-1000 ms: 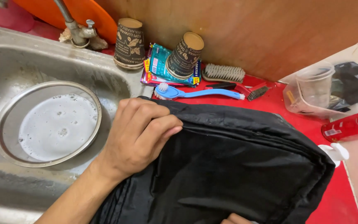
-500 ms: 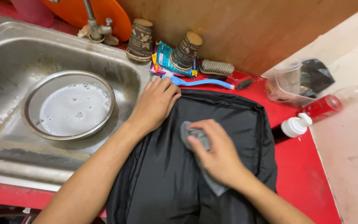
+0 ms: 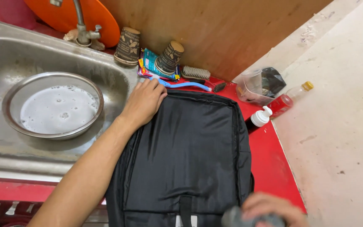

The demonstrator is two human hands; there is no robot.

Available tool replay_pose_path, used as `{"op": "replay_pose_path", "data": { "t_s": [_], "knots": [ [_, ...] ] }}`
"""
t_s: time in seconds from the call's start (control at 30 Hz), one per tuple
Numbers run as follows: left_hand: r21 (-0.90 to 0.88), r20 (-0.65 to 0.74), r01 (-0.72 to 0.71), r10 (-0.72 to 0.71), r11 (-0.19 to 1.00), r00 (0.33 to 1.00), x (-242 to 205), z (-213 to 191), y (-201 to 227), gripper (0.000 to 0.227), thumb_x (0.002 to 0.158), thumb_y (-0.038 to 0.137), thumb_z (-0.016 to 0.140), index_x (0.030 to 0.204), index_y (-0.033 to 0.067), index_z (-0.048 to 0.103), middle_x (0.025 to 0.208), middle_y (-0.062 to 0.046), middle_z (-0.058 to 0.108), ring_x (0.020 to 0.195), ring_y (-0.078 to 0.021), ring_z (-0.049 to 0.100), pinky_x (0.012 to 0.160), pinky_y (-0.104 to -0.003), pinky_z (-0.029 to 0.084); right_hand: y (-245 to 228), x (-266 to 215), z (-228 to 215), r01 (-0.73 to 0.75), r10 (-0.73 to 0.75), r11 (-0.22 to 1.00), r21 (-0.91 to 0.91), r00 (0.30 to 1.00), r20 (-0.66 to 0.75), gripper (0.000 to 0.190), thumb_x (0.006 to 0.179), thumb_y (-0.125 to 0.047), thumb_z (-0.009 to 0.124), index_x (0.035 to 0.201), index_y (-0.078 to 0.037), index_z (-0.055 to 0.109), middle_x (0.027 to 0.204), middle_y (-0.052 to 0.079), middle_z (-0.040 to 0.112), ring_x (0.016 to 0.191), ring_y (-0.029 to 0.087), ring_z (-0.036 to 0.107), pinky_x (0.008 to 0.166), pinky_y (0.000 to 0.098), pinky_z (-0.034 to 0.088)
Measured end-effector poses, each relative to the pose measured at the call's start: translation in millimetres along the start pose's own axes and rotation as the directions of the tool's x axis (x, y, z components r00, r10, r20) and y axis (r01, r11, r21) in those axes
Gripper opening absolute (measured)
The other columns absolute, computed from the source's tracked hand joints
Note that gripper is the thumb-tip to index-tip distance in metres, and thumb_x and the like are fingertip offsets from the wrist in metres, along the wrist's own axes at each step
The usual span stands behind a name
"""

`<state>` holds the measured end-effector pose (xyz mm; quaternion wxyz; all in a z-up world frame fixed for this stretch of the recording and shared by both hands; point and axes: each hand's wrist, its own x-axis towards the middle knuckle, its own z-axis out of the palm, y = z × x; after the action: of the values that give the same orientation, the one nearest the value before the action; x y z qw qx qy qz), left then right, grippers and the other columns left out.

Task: Cleaning the exterior surface of a black backpack using foam cleaner, a brush, and a cloth.

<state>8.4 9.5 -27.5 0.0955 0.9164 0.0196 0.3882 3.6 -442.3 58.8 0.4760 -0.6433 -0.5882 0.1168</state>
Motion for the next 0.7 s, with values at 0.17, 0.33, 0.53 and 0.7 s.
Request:
{"op": "replay_pose_path", "data": {
  "t_s": [0.17, 0.33, 0.53, 0.7],
  "knots": [
    [0.004, -0.001, 0.018, -0.018, 1.000, 1.000, -1, 0, 1, 0.014, 0.104, 0.027, 0.060, 0.103, 0.0144, 0.065, 0.093, -0.005, 0.058, 0.098, -0.0268, 0.060, 0.085, -0.039, 0.047, 29, 10, -49, -0.405, 0.153, 0.692, -0.598, 0.891, -0.427, 0.026, 0.083, -0.015, 0.079, 0.108, -0.013, 0.081, 0.104, 0.009, 0.079, 0.101, 0.031, 0.076, 0.092, 0.0423, 0.055],
    [-0.003, 0.011, 0.050, -0.050, 0.999, 0.999, -3, -2, 1, 0.012, 0.103, 0.027, 0.060, 0.104, 0.0157, 0.065, 0.094, -0.004, 0.058, 0.099, -0.0261, 0.060, 0.085, -0.039, 0.048, 73, 47, -56, -0.433, 0.065, 0.574, -0.695, 0.870, -0.488, 0.052, 0.089, -0.020, 0.079, 0.136, -0.005, 0.064, 0.123, 0.024, 0.062, 0.110, 0.048, 0.061, 0.096, 0.0548, 0.047],
    [-0.050, 0.044, 0.074, -0.071, 0.996, 0.996, -4, -6, 2, 0.012, 0.104, 0.025, 0.060, 0.106, 0.0153, 0.067, 0.094, -0.004, 0.058, 0.100, -0.0262, 0.061, 0.086, -0.039, 0.048, 84, 115, -46, -0.551, 0.387, 0.828, -0.105, 0.698, -0.602, 0.097, 0.086, -0.018, 0.082, 0.156, 0.008, 0.021, 0.142, 0.045, 0.041, 0.135, 0.059, 0.044, 0.110, 0.0638, 0.040],
    [-0.060, 0.058, 0.094, -0.091, 0.994, 0.994, -6, -4, -1, 0.013, 0.104, 0.025, 0.060, 0.108, 0.0153, 0.068, 0.094, -0.004, 0.059, 0.101, -0.0260, 0.061, 0.087, -0.039, 0.048, 148, 118, -66, -0.528, 0.383, 0.849, -0.023, 0.644, -0.663, 0.062, 0.093, -0.018, 0.080, 0.142, 0.004, 0.049, 0.127, 0.029, 0.064, 0.121, 0.038, 0.062, 0.103, 0.0482, 0.050]
  ]
}}
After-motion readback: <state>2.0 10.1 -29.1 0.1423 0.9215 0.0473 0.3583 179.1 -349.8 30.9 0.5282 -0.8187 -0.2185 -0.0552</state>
